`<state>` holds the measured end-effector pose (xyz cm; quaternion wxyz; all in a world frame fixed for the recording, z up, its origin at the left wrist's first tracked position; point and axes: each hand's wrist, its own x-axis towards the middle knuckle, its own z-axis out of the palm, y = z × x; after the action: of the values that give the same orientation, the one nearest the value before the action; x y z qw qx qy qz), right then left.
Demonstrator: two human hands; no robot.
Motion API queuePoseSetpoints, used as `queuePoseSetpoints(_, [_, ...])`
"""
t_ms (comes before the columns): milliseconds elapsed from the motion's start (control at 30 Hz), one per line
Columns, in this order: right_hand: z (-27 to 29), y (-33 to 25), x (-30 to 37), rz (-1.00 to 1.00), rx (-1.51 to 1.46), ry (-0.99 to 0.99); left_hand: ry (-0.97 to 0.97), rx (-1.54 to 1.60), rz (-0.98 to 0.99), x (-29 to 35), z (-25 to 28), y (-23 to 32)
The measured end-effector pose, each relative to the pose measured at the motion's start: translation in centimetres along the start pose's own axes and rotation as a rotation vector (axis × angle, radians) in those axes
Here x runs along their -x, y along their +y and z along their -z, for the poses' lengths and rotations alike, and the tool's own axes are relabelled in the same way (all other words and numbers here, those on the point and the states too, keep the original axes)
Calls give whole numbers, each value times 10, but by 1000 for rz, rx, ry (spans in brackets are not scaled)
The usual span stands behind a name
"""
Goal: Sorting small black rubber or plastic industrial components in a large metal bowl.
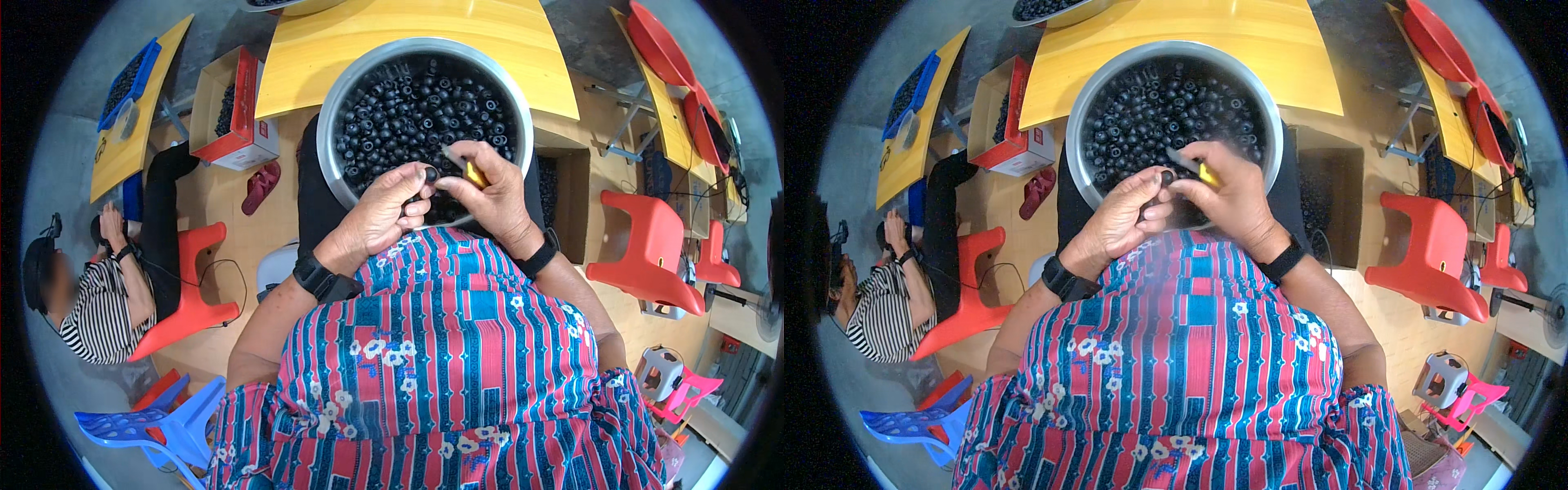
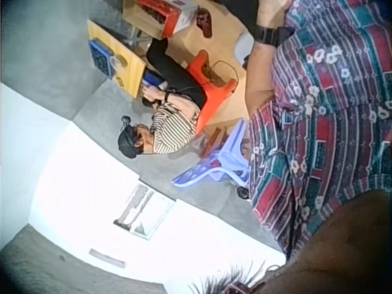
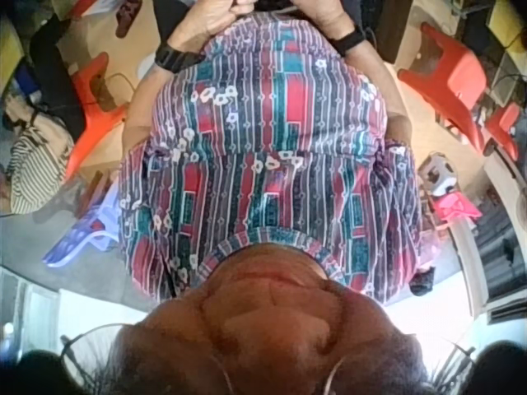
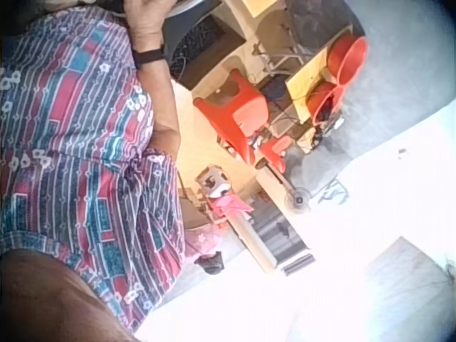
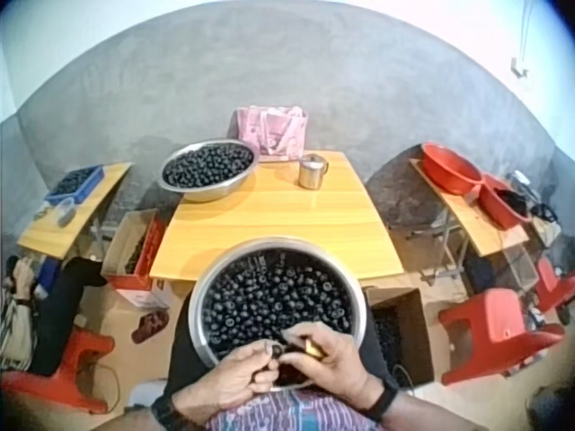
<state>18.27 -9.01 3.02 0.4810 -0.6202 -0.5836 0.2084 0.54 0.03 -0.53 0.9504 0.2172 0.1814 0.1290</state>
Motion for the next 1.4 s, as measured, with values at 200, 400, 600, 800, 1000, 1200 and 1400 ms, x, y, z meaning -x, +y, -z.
queuePoseSetpoints(200, [3,13,3,55,13,-134,58,-30,-79,0,-7,0])
queuePoseSetpoints(400, [2,7,2,105,134,-179,-10,-44,-89,2,-4,1])
queuePoseSetpoints(600, [3,4,2,101,159,-172,-28,-26,-85,3,-7,0])
queuePoseSetpoints(800, [2,4,3,101,168,-153,-66,-36,-77,4,-7,1])
queuePoseSetpoints(1000, [2,4,2,97,171,-154,-62,-26,-82,4,-5,-1])
queuePoseSetpoints(1200, [-3,9,2,15,202,-104,-76,-17,-91,1,-3,-1])
queuePoseSetpoints(1400, [-1,15,0,-176,163,38,-75,-52,-91,2,-4,-2])
